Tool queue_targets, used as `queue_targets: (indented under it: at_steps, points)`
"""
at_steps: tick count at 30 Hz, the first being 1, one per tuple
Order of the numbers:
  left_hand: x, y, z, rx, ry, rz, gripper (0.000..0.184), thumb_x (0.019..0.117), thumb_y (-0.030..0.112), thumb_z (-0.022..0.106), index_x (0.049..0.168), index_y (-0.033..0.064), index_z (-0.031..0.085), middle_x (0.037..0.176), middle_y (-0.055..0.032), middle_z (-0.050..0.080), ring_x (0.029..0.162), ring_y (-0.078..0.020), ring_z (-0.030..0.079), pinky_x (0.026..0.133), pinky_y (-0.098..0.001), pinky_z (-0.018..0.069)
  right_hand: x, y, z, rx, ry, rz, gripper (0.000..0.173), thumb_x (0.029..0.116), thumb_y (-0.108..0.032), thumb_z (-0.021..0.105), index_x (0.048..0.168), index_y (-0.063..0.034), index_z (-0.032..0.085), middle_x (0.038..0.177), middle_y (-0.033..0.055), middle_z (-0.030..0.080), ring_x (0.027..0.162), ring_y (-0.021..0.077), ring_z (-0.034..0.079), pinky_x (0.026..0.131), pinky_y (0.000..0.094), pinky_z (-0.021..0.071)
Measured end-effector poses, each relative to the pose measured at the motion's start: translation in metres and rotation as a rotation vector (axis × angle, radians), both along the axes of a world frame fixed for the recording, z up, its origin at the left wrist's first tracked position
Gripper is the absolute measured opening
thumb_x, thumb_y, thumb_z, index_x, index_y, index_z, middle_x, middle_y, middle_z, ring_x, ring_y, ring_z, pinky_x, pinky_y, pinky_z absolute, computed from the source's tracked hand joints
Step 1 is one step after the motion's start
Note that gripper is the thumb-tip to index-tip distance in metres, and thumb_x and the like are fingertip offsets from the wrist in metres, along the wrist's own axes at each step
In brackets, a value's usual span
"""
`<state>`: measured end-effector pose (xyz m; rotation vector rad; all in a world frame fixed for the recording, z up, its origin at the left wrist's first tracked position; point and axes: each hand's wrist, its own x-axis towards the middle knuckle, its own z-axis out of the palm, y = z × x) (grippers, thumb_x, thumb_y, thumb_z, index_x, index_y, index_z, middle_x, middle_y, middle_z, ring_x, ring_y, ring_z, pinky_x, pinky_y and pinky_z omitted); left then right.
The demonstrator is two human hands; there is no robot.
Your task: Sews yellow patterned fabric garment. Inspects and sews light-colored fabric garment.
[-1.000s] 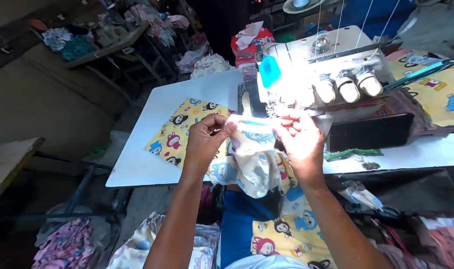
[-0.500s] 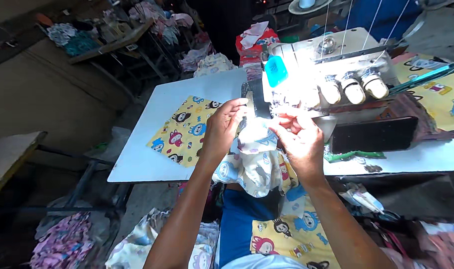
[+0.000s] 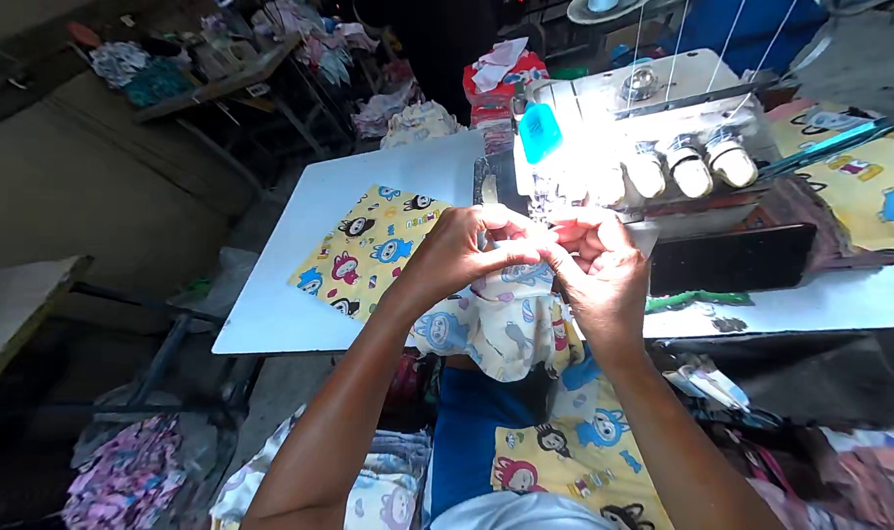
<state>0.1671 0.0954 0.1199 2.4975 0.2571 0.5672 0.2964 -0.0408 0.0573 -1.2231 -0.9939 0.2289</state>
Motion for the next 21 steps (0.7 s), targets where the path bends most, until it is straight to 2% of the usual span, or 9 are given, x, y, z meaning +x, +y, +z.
queue_targets:
  at_steps: [5,7,9,10,11,13,15,17,21]
  points:
    - [0.001,-0.003,0.006,0.083,-0.004,0.038,0.013,0.0943,0.017,0.071,0.097,0.0051,0.075,0.092,-0.0010,0.071,0.086,-0.0011,0.064,0.081,-0.0178,0.0499,0.000,-0.003,0.000,0.037,0.015,0.010,0.031,0.0946,-0.009,0.072,0.122,-0.0107,0.058,0.098,-0.0014,0.068,0.081,0.0024,0.068,0.065,0.0166,0.0573]
    - [0.001,-0.001,0.011,0.126,-0.026,0.039,0.016,0.0958,0.019,0.069,0.098,0.0041,0.074,0.096,-0.0033,0.071,0.091,-0.0040,0.065,0.085,-0.0217,0.0500,0.002,-0.008,-0.001,-0.024,-0.057,-0.024,0.032,0.0971,-0.015,0.071,0.125,-0.0102,0.056,0.098,-0.0003,0.066,0.078,0.0025,0.066,0.063,0.0168,0.0565]
    - [0.000,0.000,0.019,0.140,-0.044,0.008,0.021,0.0988,0.022,0.065,0.101,0.0027,0.073,0.100,-0.0047,0.071,0.098,-0.0053,0.065,0.090,-0.0247,0.0496,0.003,-0.018,-0.004,-0.152,-0.152,-0.066,0.034,0.0962,-0.028,0.072,0.123,-0.0113,0.059,0.091,-0.0005,0.062,0.062,0.0039,0.053,0.053,0.0198,0.0451]
    - [0.000,0.001,0.023,0.146,-0.057,-0.015,0.023,0.1005,0.024,0.063,0.103,0.0025,0.072,0.099,-0.0040,0.071,0.097,-0.0040,0.065,0.091,-0.0244,0.0511,0.004,-0.022,-0.007,-0.218,-0.195,-0.080,0.035,0.0941,-0.034,0.074,0.118,-0.0115,0.063,0.085,0.0001,0.060,0.057,0.0072,0.046,0.050,0.0249,0.0389]
    - [-0.001,0.002,0.027,0.153,-0.068,-0.036,0.023,0.1016,0.024,0.062,0.103,0.0023,0.071,0.097,-0.0027,0.070,0.094,-0.0022,0.065,0.089,-0.0227,0.0522,0.005,-0.026,-0.012,-0.278,-0.227,-0.069,0.033,0.0924,-0.037,0.075,0.113,-0.0123,0.067,0.084,0.0002,0.061,0.055,0.0084,0.044,0.051,0.0274,0.0379]
    - [-0.002,0.002,0.032,0.182,-0.095,-0.076,0.023,0.1018,0.021,0.062,0.103,0.0005,0.070,0.089,-0.0016,0.068,0.083,0.0002,0.062,0.080,-0.0184,0.0517,0.008,-0.032,-0.023,-0.356,-0.207,0.013,0.029,0.0896,-0.034,0.078,0.109,-0.0136,0.072,0.082,-0.0018,0.063,0.056,0.0061,0.044,0.053,0.0260,0.0389]
    - [-0.001,0.003,0.034,0.210,-0.112,-0.097,0.022,0.1008,0.020,0.063,0.103,-0.0008,0.071,0.086,-0.0026,0.067,0.079,0.0006,0.061,0.075,-0.0162,0.0500,0.012,-0.035,-0.030,-0.365,-0.118,0.106,0.019,0.0896,-0.026,0.079,0.103,-0.0143,0.072,0.076,-0.0053,0.062,0.054,0.0010,0.044,0.052,0.0193,0.0378]
    - [-0.001,0.003,0.034,0.222,-0.116,-0.105,0.021,0.1002,0.019,0.064,0.103,-0.0002,0.072,0.087,-0.0023,0.067,0.081,0.0019,0.061,0.075,-0.0138,0.0495,0.016,-0.037,-0.031,-0.333,-0.037,0.179,0.010,0.0920,-0.018,0.076,0.100,-0.0139,0.071,0.078,-0.0057,0.065,0.054,-0.0004,0.048,0.050,0.0156,0.0400]
    - [-0.002,0.000,0.034,0.239,-0.127,-0.108,0.021,0.1002,0.019,0.064,0.103,-0.0001,0.072,0.088,-0.0031,0.068,0.083,0.0003,0.062,0.078,-0.0157,0.0504,0.019,-0.037,-0.027,-0.301,-0.007,0.235,0.008,0.0944,-0.014,0.073,0.100,-0.0125,0.067,0.076,-0.0029,0.066,0.054,0.0029,0.057,0.050,0.0172,0.0488]
